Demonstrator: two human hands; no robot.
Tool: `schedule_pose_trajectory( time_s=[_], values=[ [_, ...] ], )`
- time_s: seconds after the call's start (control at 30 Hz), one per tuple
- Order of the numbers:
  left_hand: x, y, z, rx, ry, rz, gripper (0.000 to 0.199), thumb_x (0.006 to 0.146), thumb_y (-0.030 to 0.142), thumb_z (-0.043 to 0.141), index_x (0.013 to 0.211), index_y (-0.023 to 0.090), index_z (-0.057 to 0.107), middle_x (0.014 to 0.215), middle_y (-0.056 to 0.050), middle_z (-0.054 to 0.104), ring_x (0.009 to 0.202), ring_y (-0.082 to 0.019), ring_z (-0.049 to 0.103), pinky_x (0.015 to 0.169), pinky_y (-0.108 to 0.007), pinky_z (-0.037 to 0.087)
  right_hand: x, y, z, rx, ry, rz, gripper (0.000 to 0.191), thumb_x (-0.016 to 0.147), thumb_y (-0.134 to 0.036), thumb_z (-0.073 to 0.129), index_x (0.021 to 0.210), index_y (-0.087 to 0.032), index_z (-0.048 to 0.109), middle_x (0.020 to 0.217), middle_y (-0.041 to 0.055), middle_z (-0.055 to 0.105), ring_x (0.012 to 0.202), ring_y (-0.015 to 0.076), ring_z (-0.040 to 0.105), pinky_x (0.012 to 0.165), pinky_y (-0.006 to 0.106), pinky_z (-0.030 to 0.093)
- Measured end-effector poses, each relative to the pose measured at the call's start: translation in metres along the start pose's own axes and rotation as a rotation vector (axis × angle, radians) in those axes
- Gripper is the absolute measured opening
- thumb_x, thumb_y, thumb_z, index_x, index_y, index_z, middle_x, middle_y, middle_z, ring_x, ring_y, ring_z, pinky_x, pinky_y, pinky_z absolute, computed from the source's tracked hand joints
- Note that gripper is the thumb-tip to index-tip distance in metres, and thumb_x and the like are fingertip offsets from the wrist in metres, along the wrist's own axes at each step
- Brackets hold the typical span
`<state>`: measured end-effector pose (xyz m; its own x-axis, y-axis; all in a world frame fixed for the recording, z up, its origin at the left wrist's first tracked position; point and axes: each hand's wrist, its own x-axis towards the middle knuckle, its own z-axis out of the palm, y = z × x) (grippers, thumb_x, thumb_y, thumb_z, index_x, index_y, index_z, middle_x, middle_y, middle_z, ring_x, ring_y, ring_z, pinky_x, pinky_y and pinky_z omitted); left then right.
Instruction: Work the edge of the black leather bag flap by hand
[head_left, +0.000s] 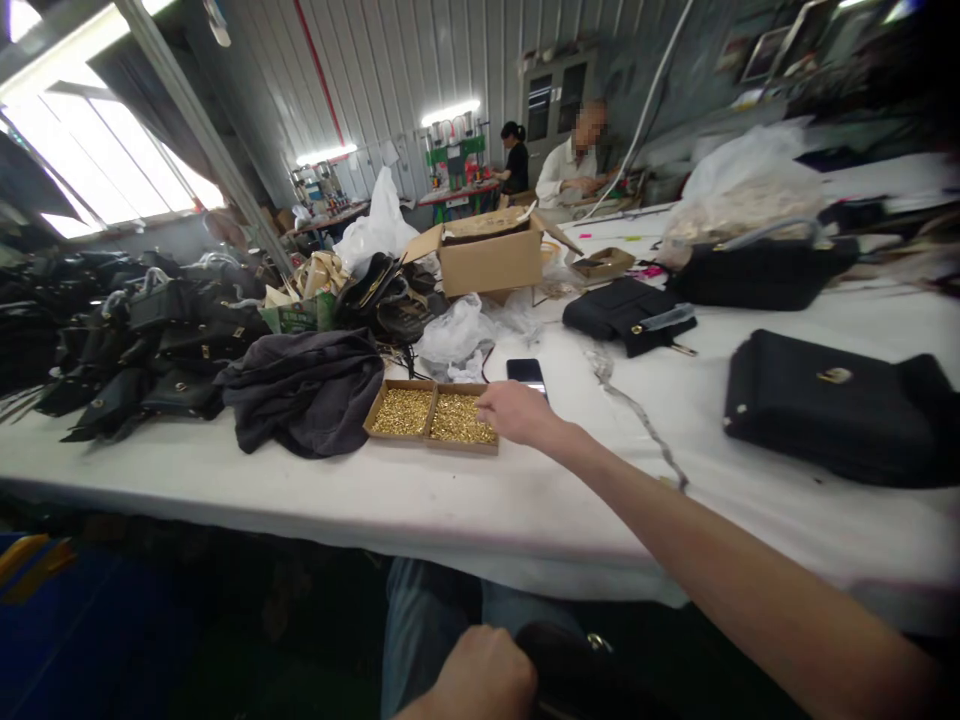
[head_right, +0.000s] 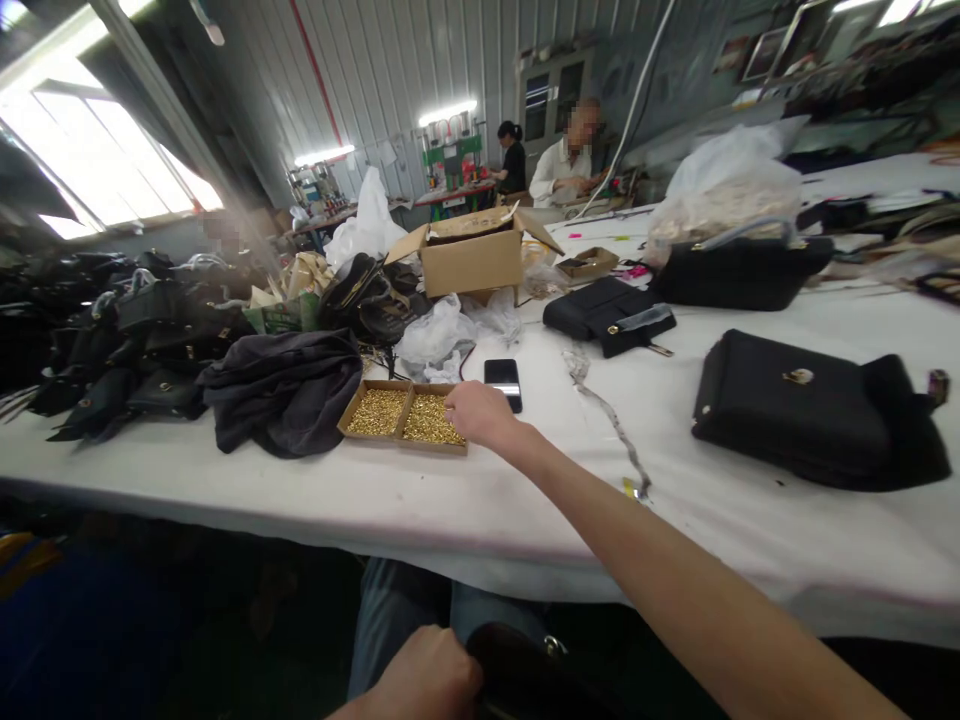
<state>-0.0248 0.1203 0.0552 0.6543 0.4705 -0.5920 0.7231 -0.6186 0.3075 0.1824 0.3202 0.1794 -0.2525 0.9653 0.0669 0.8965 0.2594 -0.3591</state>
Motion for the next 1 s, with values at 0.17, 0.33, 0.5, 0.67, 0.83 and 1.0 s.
schedule_pose_trajectory(
  time_s=[0.17,0.33,0.5,0.67,0.83,1.0],
  values=[
    [-0.004,-0.001,0.005,0.058,0.032,0.028,0.021,0.096,0.010,0.066,0.103,0.010,0.086,0.096,-0.024,0.083,0.096,-0.042,0.083,0.087,-0.050,0.071,0.057,0.001,0.031,-0.076,-0.127,0.077,0.035,0.069,-0.034,0.105,0.084,-0.012,0.081,0.094,0.0153,0.082,0.088,0.0256,0.077,0.077,0.031,0.057],
    [-0.030,-0.011,0.012,0.056,0.089,0.105,0.014,0.094,0.009,0.066,0.093,0.012,0.080,0.092,-0.019,0.082,0.088,-0.037,0.083,0.082,-0.043,0.068,0.044,0.007,0.045,-0.059,-0.143,0.060,0.027,0.082,-0.019,0.093,0.104,-0.006,0.083,0.107,0.0189,0.082,0.103,0.0280,0.077,0.092,0.038,0.059],
    [-0.036,-0.011,0.019,0.052,0.128,0.194,0.018,0.097,0.006,0.060,0.091,0.014,0.074,0.091,-0.015,0.080,0.087,-0.031,0.081,0.081,-0.038,0.065,0.045,0.022,0.066,0.031,-0.075,0.080,0.029,0.102,-0.032,0.079,0.112,-0.005,0.083,0.115,0.0198,0.079,0.115,0.0313,0.072,0.103,0.048,0.055],
    [-0.040,-0.014,0.034,0.030,0.149,0.174,0.019,0.101,0.009,0.057,0.091,0.016,0.071,0.089,-0.012,0.078,0.084,-0.027,0.079,0.078,-0.034,0.061,0.042,0.030,0.075,0.146,0.097,0.067,0.024,0.103,-0.028,0.077,0.108,-0.005,0.083,0.107,0.0138,0.077,0.110,0.0264,0.069,0.105,0.047,0.052],
    [-0.046,-0.014,0.042,0.012,0.172,0.161,0.019,0.101,0.007,0.056,0.091,0.016,0.070,0.088,-0.011,0.077,0.080,-0.027,0.078,0.076,-0.033,0.059,-0.024,0.004,0.045,0.491,0.228,-0.056,0.026,0.112,-0.029,0.060,0.115,-0.011,0.078,0.105,0.0097,0.078,0.097,0.0201,0.070,0.096,0.039,0.056],
    [-0.050,-0.012,0.038,-0.049,0.156,0.150,0.024,0.101,0.004,0.052,0.095,0.015,0.072,0.091,-0.010,0.078,0.079,-0.026,0.077,0.076,-0.034,0.060,-0.157,-0.033,0.040,0.918,-0.226,0.065,0.023,0.106,-0.038,0.071,0.104,-0.018,0.080,0.086,0.0034,0.079,0.076,0.0183,0.074,0.074,0.032,0.062]
  ],
)
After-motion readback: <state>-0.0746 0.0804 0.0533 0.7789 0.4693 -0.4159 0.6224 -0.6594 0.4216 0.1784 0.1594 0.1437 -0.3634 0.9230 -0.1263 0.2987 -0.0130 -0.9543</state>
